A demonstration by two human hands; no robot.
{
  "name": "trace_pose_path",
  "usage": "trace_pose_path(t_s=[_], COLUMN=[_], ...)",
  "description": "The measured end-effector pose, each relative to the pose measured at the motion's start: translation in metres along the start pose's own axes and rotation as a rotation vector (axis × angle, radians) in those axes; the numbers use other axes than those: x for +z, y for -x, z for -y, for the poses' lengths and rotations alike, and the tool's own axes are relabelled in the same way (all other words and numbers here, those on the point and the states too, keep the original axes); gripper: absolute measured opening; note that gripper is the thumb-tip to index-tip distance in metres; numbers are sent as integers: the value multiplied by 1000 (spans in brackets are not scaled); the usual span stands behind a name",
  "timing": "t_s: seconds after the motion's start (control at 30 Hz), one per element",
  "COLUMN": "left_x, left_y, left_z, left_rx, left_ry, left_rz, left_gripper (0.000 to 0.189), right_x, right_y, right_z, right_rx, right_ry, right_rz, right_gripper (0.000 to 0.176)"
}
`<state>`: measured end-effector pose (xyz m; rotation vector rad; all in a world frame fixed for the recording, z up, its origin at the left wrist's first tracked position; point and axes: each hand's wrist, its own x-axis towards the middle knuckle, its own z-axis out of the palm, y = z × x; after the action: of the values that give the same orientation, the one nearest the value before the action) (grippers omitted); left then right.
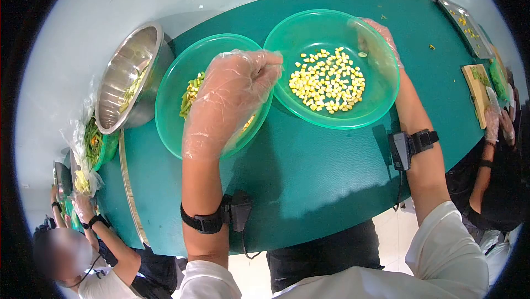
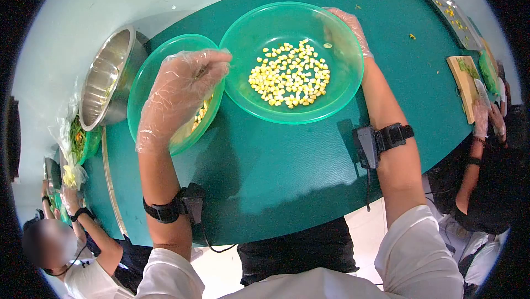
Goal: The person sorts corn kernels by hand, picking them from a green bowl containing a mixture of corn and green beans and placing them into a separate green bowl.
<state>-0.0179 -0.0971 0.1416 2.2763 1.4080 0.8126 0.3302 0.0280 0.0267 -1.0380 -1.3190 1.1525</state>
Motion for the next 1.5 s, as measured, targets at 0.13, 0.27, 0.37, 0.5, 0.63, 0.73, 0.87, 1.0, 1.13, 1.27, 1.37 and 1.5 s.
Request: trace_pose_path(t_s=[0.13, 0.27, 0.37, 0.5, 0.63, 0.73, 0.87, 1.0, 1.13, 1.27, 1.37, 1.5], left_x=[0, 0, 2, 0, -9, -23, -36, -35, -19, -14, -8, -8], left_y=[0, -2, -1, -1, 0, 3, 12, 16, 14, 13, 16, 13], left_z=[-3, -4, -2, -2, 9, 20, 44, 54, 55, 56, 67, 63], left_rx=[-51, -81, -53, -31, -18, -80, -347, -524, -490, -415, -329, -410], left_ry=[18, 31, 49, 50, -6, -85, -209, -253, -347, -349, -356, -344], left_rz=[26, 30, -11, -49, -16, 91, 321, 466, 486, 452, 392, 388], left_gripper=[24, 22, 21, 20, 22, 25, 26, 32, 33, 32, 31, 29], right_x=[1, 3, 1, 3, 6, 2, 0, 1, 1, 3, 3, 2], right_y=[2, 3, 3, 4, 6, 4, 2, 1, 2, 3, 3, 3], right_z=[1, 3, 2, 3, 6, 3, 0, 2, 2, 3, 4, 4], right_rx=[-28, -45, -38, -24, -22, -21, -42, -13, 3, -6, -15, -16], right_ry=[-4, 73, 66, 52, 71, 47, 50, 5, -21, 38, 46, 23], right_rz=[19, 16, 19, 12, -2, 12, 31, 16, 20, 16, 18, 34], right_gripper=[20, 20, 20, 20, 21, 21, 22, 24, 26, 26, 25, 25])
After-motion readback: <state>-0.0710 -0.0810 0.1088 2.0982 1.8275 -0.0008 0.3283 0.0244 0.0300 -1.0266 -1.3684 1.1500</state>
